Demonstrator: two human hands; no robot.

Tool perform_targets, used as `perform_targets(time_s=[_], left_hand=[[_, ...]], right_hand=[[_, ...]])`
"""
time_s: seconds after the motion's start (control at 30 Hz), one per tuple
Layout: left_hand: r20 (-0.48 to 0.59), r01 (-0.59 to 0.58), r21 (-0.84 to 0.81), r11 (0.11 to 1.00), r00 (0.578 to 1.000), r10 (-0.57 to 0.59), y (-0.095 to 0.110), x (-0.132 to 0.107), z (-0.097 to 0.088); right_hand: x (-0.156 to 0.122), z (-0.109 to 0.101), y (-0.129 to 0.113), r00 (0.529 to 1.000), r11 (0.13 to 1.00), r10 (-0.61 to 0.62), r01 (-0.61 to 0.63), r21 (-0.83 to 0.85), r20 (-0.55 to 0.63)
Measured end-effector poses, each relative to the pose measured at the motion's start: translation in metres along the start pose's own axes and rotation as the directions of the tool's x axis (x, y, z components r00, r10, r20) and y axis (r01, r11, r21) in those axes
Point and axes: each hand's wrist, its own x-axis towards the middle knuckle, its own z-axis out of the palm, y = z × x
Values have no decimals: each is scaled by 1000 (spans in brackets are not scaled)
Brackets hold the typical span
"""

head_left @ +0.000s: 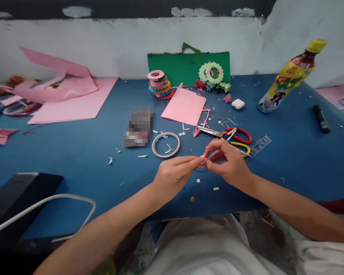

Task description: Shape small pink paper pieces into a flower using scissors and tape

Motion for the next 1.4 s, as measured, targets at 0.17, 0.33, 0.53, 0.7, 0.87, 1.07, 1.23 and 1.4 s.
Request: perform_targets(time_s=[0.17,0.33,0.53,0.7,0.87,1.07,1.23,1.4], left_hand=[[-11,-101,122,987,995,103,-4,-5,1],[14,-134,165,977,991,133,-11,-9,3],[-17,-84,125,989,996,86,-6,3,1],[-52,208,-136,969,975,-216,8,14,-8],[-13,412,-343,844,896,-443,3,14,-12],[-5,459,-288,840,877,-481,-5,18,-15],[226,343,78,936,908,-351,-21,19,-12],[327,212,305,928,892,-311,-32,22,-24]], right_hand=[[2,3,2,999,996,-22,20,-88,-31],[4,4,7,999,989,-25,19,-148,-37],[7,1,12,996,975,-84,79,-207,-16],[14,-16,9,991,951,-136,135,-278,16],[26,-45,6,983,864,-145,71,-499,-111],[36,-79,26,998,622,50,-52,-781,-26],[38,-93,45,979,529,195,-61,-846,52],[38,-104,48,964,514,260,-90,-853,55]])
